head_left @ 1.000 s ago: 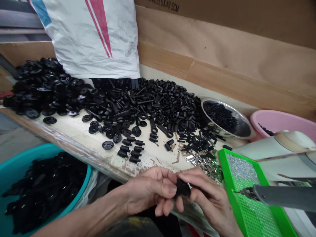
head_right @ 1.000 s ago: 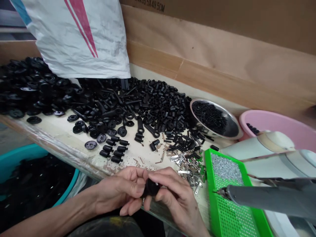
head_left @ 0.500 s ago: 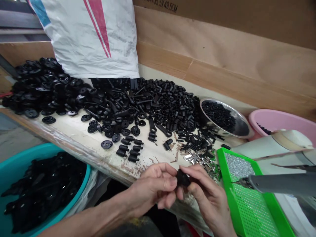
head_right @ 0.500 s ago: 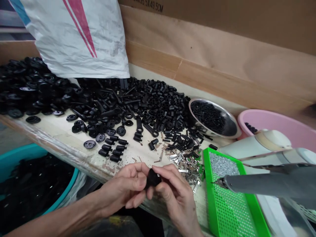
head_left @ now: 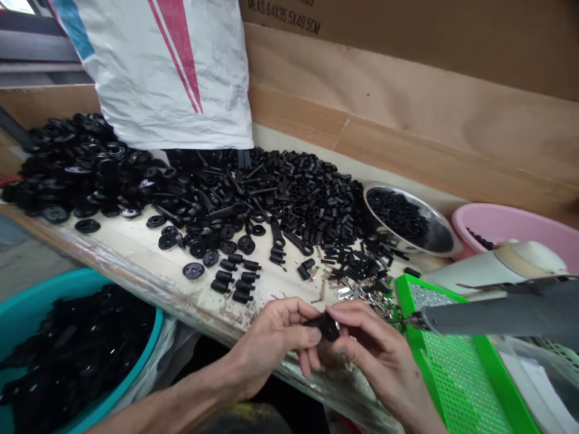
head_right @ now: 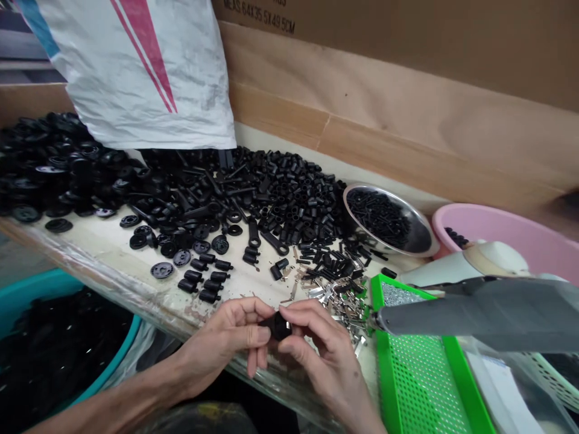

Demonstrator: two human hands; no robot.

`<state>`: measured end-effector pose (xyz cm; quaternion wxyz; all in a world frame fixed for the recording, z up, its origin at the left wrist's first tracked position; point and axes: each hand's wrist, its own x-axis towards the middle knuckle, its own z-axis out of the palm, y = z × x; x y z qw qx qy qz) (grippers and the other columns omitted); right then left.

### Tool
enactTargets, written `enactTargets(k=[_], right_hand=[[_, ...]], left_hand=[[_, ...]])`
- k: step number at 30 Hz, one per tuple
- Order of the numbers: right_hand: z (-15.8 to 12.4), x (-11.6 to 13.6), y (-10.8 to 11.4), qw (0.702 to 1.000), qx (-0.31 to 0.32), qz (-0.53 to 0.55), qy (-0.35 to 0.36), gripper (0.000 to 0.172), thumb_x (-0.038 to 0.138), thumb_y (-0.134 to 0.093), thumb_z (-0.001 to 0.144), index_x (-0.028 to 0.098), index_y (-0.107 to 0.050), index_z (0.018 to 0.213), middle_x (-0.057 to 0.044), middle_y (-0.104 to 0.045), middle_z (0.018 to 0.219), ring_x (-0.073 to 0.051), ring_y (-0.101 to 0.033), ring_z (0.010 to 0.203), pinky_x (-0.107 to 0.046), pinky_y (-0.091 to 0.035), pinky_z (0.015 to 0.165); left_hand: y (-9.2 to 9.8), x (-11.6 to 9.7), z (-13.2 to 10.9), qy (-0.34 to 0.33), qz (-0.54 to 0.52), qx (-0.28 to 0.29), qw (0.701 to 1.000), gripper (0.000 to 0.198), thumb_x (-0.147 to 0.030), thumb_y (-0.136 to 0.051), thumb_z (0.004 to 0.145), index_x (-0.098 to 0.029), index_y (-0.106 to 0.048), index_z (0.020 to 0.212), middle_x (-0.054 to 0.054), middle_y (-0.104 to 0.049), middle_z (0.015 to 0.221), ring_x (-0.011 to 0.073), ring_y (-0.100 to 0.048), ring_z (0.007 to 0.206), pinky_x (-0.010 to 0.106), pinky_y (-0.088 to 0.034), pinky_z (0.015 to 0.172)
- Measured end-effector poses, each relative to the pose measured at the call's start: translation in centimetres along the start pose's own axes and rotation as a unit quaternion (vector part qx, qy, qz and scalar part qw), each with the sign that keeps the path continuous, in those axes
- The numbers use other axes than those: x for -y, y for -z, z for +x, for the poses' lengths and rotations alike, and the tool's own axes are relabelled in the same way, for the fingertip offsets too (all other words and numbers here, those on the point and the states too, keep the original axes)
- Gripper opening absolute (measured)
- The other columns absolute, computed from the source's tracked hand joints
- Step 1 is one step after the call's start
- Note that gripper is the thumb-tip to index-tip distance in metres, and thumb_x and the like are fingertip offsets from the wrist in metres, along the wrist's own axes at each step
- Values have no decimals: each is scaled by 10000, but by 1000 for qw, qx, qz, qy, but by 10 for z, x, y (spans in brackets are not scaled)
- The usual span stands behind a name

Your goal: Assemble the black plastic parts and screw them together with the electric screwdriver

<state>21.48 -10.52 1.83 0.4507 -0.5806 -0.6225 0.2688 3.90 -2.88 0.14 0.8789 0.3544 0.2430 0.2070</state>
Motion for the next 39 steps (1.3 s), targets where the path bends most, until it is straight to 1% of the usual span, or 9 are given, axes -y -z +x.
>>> enactTargets(k=[4, 9, 14, 16, 20, 25, 30, 36, 39], right_hand=[[-1, 0, -3, 999, -3, 32, 13, 160, 317, -682, 827, 302, -711, 983, -13, -654, 923, -134, -626, 729, -203, -524, 614], [-7, 0, -15, 997, -77, 26, 4, 166, 292, -659, 846, 289, -689, 1010, -34, -641, 980, -159, -643, 870, -194, -529, 645], [-7, -1, -13, 997, -52, -5, 51, 152, 269, -666, 843, 281, -683, 994, -29, -654, 962, -158, -632, 895, -218, -526, 747], [-7, -2, -14, 998, -46, 9, 47, 155, 250, -664, 843, 281, -676, 994, -27, -647, 972, -156, -628, 896, -216, -526, 742], [-11, -4, -21, 996, -88, 22, 2, 258, 171, -598, 873, 303, -634, 1092, -28, -620, 1068, -145, -618, 978, -199, -529, 773], [-17, -9, -18, 997, -64, 24, -25, 315, 176, -595, 879, 330, -620, 1153, -15, -635, 1140, -142, -648, 991, -189, -553, 781], [-21, -12, -10, 996, -80, -21, -14, 400, 175, -582, 888, 351, -576, 1247, 11, -650, 1177, -129, -644, 1036, -184, -537, 861], [-20, -7, -12, 981, -69, -132, 122, 482, 81, -567, 867, 298, -556, 1297, -15, -603, 1192, -132, -599, 1067, -203, -509, 903], [-19, -4, -13, 970, -59, -155, 179, 539, 7, -536, 857, 269, -531, 1328, -34, -579, 1219, -131, -589, 1088, -205, -497, 921]], left_hand=[[1, 0, -1, 67, -43, 41, 996, 229, -259, -692, 740, -110, -601, 888, 59, -662, 682, 80, -549, 445, 148, -390, 399], [-9, -1, -6, -63, 106, -94, 988, 158, -213, -628, 782, -135, -609, 918, -19, -580, 539, 90, -514, 461, 175, -435, 441], [-7, -7, -6, 12, 30, 15, 999, 167, -257, -636, 772, -139, -580, 876, -4, -607, 577, 77, -478, 409, 160, -346, 365], [-7, -8, -8, -11, 82, -12, 997, 137, -239, -622, 781, -148, -592, 880, -16, -596, 569, 79, -480, 429, 164, -355, 387], [-12, -7, -13, -134, 280, -124, 942, 150, -157, -563, 808, -174, -635, 939, -22, -639, 639, 95, -563, 570, 179, -440, 555], [-16, -7, -10, -136, 329, -112, 928, 92, -201, -597, 808, -188, -611, 898, -41, -624, 642, 96, -572, 583, 173, -433, 566], [-16, -4, -8, -231, 421, -99, 871, 63, -224, -556, 849, -189, -584, 894, -19, -621, 742, 92, -565, 647, 178, -421, 618], [-14, -13, -7, -67, 200, -36, 977, 88, -230, -599, 810, -182, -545, 859, -57, -544, 546, 68, -471, 449, 161, -361, 436], [-11, -14, -5, -1, 58, -3, 998, 206, -326, -642, 792, -168, -527, 857, -52, -548, 535, 49, -398, 364, 147, -274, 338]])
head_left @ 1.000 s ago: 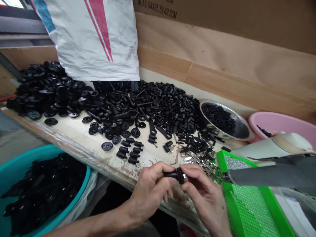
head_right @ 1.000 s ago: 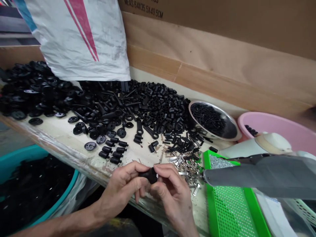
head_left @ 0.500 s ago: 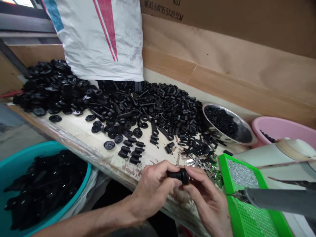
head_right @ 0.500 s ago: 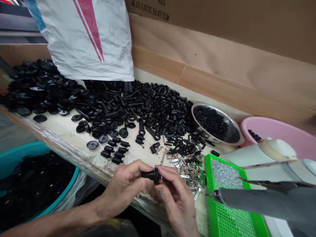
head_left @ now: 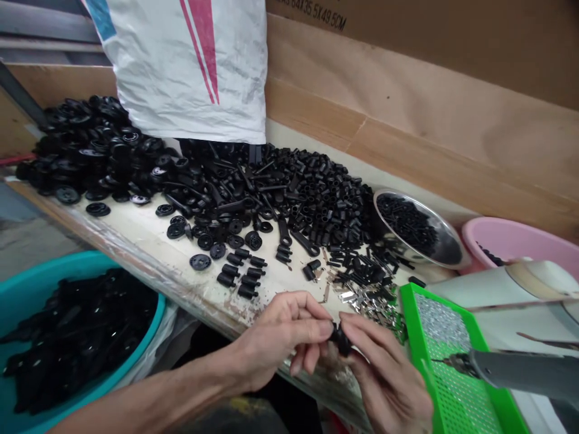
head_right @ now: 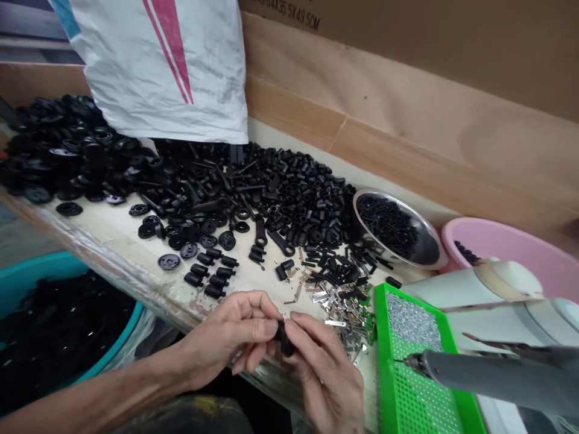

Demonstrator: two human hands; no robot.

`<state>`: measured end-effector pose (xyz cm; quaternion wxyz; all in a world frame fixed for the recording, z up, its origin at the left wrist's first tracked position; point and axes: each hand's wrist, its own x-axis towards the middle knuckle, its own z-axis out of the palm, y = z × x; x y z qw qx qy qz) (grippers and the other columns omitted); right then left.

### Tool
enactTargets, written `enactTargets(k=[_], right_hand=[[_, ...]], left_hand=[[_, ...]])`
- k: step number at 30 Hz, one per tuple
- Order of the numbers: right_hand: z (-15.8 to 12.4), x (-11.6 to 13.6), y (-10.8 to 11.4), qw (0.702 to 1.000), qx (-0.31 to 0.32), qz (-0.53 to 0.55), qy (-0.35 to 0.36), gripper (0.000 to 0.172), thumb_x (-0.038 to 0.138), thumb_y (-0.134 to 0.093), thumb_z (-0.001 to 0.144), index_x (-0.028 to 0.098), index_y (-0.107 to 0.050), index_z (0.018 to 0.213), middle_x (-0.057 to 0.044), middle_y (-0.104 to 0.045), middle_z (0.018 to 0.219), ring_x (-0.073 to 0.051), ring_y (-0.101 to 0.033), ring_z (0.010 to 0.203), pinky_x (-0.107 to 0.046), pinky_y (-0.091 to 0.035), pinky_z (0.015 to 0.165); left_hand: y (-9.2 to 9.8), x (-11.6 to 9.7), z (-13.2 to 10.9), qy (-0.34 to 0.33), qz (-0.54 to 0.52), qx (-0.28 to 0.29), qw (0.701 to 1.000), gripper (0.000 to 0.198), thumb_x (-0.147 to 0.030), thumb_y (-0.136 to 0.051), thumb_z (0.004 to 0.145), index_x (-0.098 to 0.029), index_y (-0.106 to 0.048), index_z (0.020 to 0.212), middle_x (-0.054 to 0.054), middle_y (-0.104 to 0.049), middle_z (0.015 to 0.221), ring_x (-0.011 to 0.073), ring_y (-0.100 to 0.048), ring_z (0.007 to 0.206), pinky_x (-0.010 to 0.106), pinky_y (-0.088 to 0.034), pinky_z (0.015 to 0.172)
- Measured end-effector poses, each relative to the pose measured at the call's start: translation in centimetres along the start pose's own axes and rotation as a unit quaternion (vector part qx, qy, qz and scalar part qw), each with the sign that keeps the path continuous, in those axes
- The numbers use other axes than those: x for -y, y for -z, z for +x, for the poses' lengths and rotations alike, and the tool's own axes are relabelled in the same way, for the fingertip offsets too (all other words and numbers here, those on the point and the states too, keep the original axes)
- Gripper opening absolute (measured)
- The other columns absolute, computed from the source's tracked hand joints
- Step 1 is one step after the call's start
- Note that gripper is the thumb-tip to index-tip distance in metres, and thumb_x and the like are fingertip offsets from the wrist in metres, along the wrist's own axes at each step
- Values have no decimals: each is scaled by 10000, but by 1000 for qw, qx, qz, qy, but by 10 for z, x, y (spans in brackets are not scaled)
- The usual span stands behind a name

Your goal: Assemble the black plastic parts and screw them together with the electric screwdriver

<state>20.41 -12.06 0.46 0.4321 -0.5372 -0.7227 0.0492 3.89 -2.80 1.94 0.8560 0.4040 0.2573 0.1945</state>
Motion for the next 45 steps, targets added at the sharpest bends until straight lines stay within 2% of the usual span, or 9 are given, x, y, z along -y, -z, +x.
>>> enactTargets(k=[8, 13, 15, 19, 23, 26, 33, 39, 45], right_hand=[[-8, 0, -1, 999, -8, -17, -41, 508, 95, -575, 873, 315, -529, 1328, -16, -612, 1201, -143, -619, 1050, -232, -528, 901], [-15, 2, -3, 984, -14, 38, -173, 404, 218, -590, 888, 359, -579, 1266, -4, -664, 1117, -141, -678, 891, -185, -576, 657], [-17, 2, -1, 982, -12, 50, -182, 399, 243, -623, 870, 372, -593, 1247, 0, -666, 1102, -130, -683, 820, -168, -559, 581], [-19, 2, 2, 985, -20, 32, -170, 392, 276, -693, 819, 349, -636, 1200, -13, -665, 1100, -144, -675, 823, -188, -554, 606], [-18, 4, -4, 976, -68, 55, -201, 378, 258, -702, 807, 333, -650, 1174, -7, -687, 1028, -104, -646, 661, -169, -537, 532], [-16, 4, -11, 977, -100, 47, -183, 319, 201, -672, 826, 314, -667, 1124, 0, -702, 1006, -123, -671, 773, -192, -564, 661], [-13, 0, -28, 981, -115, 0, -157, 216, 173, -602, 864, 253, -674, 1051, -28, -707, 1023, -150, -668, 928, -235, -555, 775], [-13, -2, -38, 956, -140, 51, -251, 254, 221, -614, 861, 215, -659, 1111, -59, -706, 999, -135, -687, 705, -221, -568, 611], [-16, -7, -40, 974, -111, 32, -193, 182, 192, -601, 858, 220, -689, 1015, -56, -708, 992, -179, -680, 895, -280, -565, 765]], left_hand=[[2, 9, -2, -29, 64, 16, 997, 177, -343, -577, 851, -179, -517, 879, -44, -539, 548, 60, -414, 387, 159, -296, 363], [-1, 11, -9, -219, 351, -22, 910, 83, -217, -484, 890, -173, -551, 871, 39, -616, 806, 127, -563, 719, 243, -435, 686], [0, 11, -6, -179, 321, -5, 930, 59, -210, -502, 871, -177, -545, 850, 19, -604, 745, 116, -547, 656, 229, -424, 632], [4, 9, 4, -31, 111, 31, 993, 126, -278, -588, 819, -186, -511, 858, -57, -509, 571, 58, -415, 419, 175, -312, 422], [5, 8, 7, 14, 16, 57, 998, 202, -332, -610, 825, -175, -507, 898, -26, -579, 642, 39, -424, 388, 149, -255, 357], [3, 8, 6, 18, -26, 37, 999, 230, -349, -619, 826, -164, -518, 919, -5, -608, 669, 45, -461, 416, 141, -289, 364], [3, 5, 7, -19, 36, 3, 999, 183, -360, -531, 888, -179, -508, 896, -58, -506, 489, 66, -428, 407, 148, -308, 392], [10, 8, 6, 1, 64, 3, 998, 201, -385, -472, 913, -185, -482, 932, -61, -512, 521, 64, -427, 408, 154, -290, 400], [15, 9, 7, 4, 75, -3, 997, 166, -338, -519, 883, -180, -504, 931, -66, -496, 600, 51, -407, 444, 175, -250, 432]])
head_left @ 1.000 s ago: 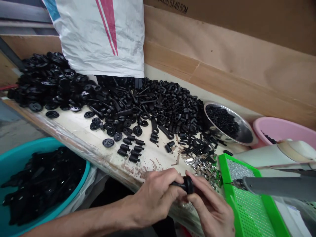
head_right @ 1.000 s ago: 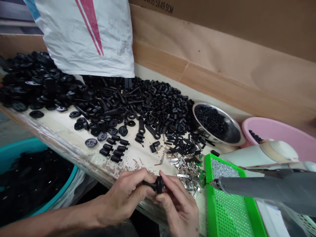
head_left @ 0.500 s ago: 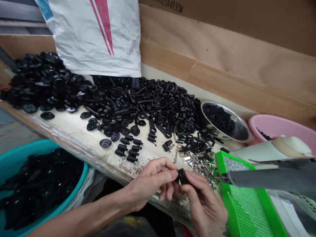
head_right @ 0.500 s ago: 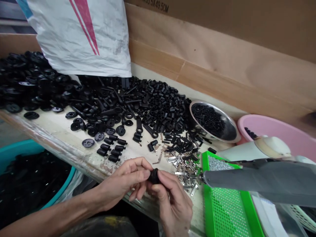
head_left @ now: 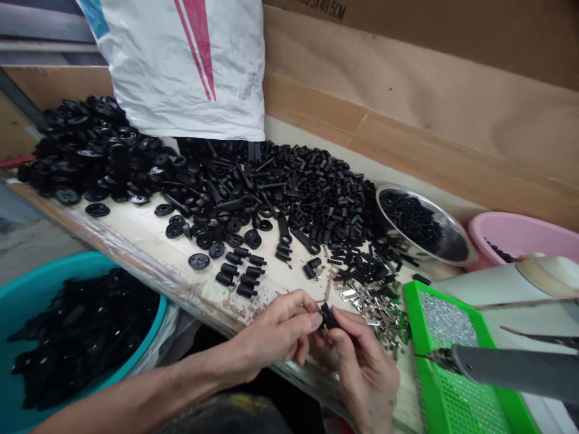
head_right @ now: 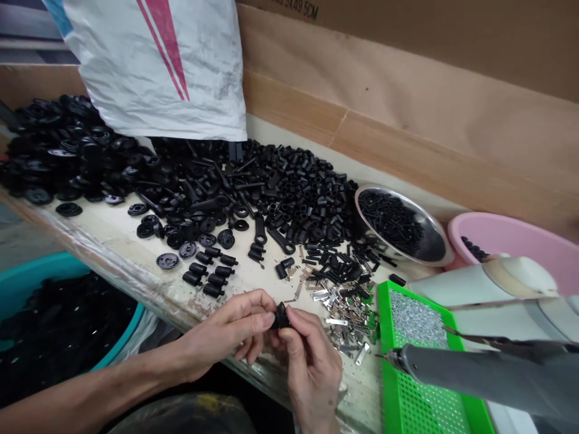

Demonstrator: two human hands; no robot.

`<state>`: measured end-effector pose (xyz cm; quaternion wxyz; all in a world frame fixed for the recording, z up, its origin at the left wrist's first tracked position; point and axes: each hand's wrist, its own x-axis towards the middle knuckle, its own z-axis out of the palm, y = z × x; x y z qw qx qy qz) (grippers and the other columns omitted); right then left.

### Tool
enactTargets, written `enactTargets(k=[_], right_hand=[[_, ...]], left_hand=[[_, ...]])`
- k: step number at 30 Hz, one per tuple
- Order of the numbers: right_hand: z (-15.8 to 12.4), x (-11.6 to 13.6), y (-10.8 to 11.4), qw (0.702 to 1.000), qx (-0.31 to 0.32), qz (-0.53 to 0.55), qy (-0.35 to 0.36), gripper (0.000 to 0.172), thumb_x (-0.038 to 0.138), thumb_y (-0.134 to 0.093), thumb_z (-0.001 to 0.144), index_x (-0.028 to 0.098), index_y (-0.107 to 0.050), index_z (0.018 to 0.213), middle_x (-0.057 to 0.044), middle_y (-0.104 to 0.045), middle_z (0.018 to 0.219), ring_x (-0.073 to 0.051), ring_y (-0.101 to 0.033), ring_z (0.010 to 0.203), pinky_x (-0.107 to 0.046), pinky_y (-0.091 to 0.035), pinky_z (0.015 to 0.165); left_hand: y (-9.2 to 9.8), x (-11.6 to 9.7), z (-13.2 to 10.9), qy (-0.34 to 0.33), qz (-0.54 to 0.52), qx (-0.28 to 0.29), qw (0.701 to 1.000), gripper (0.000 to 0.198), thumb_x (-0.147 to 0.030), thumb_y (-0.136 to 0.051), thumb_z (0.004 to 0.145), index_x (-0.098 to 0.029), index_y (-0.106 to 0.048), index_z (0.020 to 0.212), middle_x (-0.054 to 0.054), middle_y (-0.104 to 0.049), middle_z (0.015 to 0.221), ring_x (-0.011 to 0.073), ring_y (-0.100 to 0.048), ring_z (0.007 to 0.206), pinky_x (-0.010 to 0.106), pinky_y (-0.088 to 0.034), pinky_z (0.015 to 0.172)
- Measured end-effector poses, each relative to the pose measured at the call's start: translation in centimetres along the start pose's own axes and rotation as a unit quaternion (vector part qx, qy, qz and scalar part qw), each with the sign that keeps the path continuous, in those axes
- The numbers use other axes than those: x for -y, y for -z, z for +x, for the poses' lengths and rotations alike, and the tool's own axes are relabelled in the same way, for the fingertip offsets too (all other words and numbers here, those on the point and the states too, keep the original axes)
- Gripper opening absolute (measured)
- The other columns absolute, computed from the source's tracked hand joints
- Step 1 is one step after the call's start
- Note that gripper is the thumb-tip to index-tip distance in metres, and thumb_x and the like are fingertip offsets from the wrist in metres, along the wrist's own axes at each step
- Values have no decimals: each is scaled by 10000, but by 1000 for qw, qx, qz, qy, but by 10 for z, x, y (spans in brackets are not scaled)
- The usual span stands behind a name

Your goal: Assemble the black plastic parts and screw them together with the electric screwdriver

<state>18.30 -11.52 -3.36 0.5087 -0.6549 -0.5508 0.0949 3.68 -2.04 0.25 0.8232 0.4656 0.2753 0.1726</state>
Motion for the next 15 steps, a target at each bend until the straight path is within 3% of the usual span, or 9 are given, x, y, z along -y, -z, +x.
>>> enactTargets(k=[5, 10, 15], right_hand=[[-6, -1, -5, 997, 9, 22, -72, 336, 219, -632, 846, 223, -607, 1181, -67, -710, 1050, -166, -702, 832, -250, -580, 688], [-1, -1, -8, 1000, -2, 0, 31, 249, 156, -608, 848, 233, -662, 1078, -54, -692, 1041, -185, -654, 973, -309, -546, 829], [7, 3, -5, 999, 20, -6, 42, 240, 159, -580, 871, 230, -646, 1090, -61, -672, 1039, -179, -644, 962, -292, -550, 795]], left_hand=[[1, -11, -2, 2, 11, -39, 999, 151, -266, -618, 789, -138, -579, 861, -57, -475, 639, 56, -388, 544, 184, -313, 538], [1, -11, -3, 7, -6, -42, 999, 194, -312, -612, 821, -141, -575, 906, -75, -442, 539, 51, -347, 462, 183, -254, 468], [0, -7, -3, -10, 2, -33, 999, 194, -306, -582, 850, -127, -581, 924, -66, -445, 539, 50, -362, 456, 172, -243, 442]])
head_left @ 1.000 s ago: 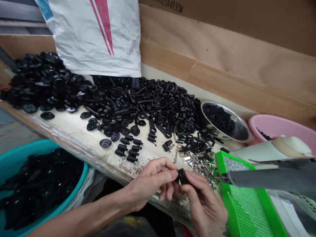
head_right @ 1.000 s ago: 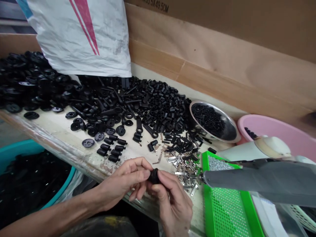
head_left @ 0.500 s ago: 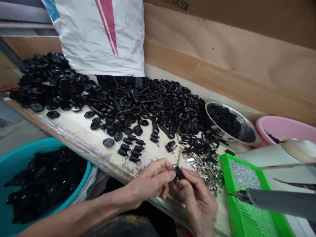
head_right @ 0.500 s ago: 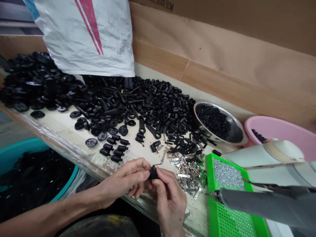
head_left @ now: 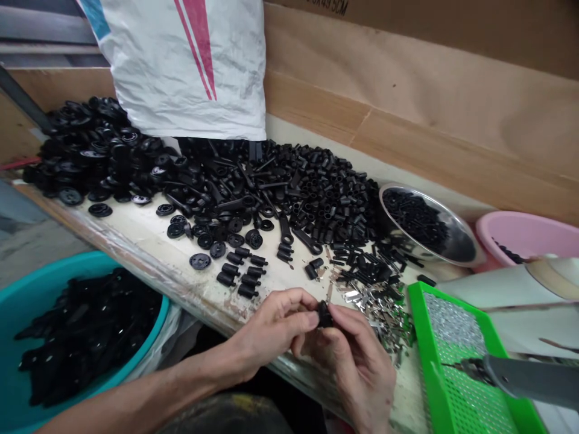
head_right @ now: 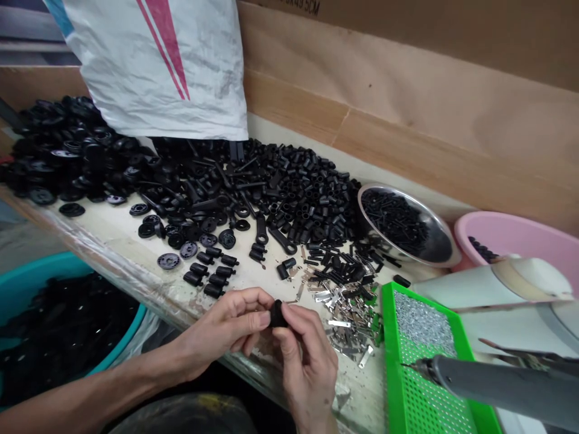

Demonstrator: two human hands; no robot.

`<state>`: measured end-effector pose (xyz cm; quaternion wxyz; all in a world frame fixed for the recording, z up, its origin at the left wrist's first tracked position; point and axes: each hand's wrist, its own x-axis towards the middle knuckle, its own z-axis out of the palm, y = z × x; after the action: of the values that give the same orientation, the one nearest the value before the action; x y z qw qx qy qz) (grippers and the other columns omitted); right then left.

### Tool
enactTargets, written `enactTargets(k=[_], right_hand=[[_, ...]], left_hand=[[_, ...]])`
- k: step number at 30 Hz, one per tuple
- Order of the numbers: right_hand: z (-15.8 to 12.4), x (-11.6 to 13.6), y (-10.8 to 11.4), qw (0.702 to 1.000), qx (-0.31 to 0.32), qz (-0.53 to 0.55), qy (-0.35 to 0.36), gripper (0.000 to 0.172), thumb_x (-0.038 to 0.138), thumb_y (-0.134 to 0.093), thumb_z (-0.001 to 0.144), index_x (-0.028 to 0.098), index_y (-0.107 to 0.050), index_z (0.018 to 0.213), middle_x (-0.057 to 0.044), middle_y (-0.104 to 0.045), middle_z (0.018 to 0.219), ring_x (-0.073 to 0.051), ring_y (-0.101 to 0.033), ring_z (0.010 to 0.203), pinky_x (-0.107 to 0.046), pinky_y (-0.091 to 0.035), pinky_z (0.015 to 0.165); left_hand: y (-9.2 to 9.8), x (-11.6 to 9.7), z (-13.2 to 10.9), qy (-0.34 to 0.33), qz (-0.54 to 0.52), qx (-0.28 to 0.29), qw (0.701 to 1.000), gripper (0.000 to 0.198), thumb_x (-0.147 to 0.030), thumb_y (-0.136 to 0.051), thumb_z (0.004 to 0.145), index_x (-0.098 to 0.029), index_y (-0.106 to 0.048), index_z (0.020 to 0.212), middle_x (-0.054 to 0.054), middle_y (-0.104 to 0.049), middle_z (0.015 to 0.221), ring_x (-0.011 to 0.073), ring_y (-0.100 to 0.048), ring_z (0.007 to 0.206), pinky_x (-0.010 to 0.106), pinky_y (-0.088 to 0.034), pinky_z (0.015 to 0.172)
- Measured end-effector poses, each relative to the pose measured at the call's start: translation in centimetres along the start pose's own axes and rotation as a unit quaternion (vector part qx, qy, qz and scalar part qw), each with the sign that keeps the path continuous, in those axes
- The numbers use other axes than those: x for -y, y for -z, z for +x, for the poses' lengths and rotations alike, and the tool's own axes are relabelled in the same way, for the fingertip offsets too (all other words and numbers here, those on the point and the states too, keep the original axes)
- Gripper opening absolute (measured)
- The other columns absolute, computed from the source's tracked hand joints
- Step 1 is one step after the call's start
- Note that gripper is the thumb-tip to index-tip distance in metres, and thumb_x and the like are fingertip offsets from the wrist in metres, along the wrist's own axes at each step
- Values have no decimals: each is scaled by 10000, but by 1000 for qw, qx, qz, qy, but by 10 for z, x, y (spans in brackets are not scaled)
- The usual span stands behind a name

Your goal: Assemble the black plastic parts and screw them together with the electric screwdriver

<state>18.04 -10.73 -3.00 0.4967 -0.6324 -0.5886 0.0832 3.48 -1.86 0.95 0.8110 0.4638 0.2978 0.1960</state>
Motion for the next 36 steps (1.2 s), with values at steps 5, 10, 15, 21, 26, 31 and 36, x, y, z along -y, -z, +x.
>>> enactTargets(k=[5, 10, 15, 21, 26, 31, 36], right_hand=[[4, 2, 3, 999, 36, -20, 19, 266, 141, -567, 880, 228, -632, 1123, -53, -670, 1026, -154, -650, 928, -270, -546, 820], [6, 0, 10, 998, 57, 19, -18, 260, 183, -592, 879, 267, -661, 1114, -35, -689, 1074, -157, -660, 982, -241, -550, 825], [10, 3, 15, 995, 37, 20, -91, 150, 214, -599, 879, 256, -712, 968, 6, -746, 947, -123, -710, 826, -170, -560, 732], [12, 9, 9, 996, 2, -78, -36, 108, 213, -555, 894, 203, -651, 943, 8, -728, 815, -89, -691, 650, -124, -533, 612], [14, 10, 5, 995, 8, -97, 10, 120, 192, -523, 897, 201, -627, 955, -9, -701, 831, -114, -681, 721, -174, -544, 699], [16, 12, 3, 999, 14, -47, -22, 147, 170, -545, 893, 221, -642, 991, -11, -703, 895, -118, -676, 760, -187, -546, 723], [17, 10, 9, 997, 71, -21, -4, 208, 180, -588, 875, 255, -652, 1058, -1, -704, 994, -115, -675, 881, -175, -530, 802]], left_hand=[[2, 8, 1, -9, -8, 1, 1000, 209, -338, -592, 856, -143, -568, 929, -63, -471, 585, 39, -397, 449, 159, -249, 428], [4, 12, 3, 1, -27, 25, 999, 222, -352, -599, 850, -151, -564, 938, -48, -512, 630, 37, -428, 433, 157, -241, 401], [3, 12, 3, -10, -26, 18, 999, 169, -288, -605, 841, -141, -572, 919, -25, -568, 681, 24, -412, 423, 154, -239, 393], [1, 12, 5, -33, -24, -3, 999, 167, -292, -613, 840, -149, -574, 918, -64, -482, 588, 36, -414, 435, 155, -264, 416], [2, 9, 7, -27, -21, -3, 999, 193, -307, -633, 823, -140, -579, 905, -49, -504, 635, 37, -420, 470, 164, -279, 450], [5, 9, 7, -26, -35, -12, 999, 164, -276, -631, 821, -141, -577, 896, -48, -509, 643, 39, -408, 499, 166, -288, 474], [9, 5, 7, -18, -26, 8, 999, 209, -295, -652, 800, -128, -595, 912, -18, -546, 717, 45, -424, 531, 175, -323, 501]])
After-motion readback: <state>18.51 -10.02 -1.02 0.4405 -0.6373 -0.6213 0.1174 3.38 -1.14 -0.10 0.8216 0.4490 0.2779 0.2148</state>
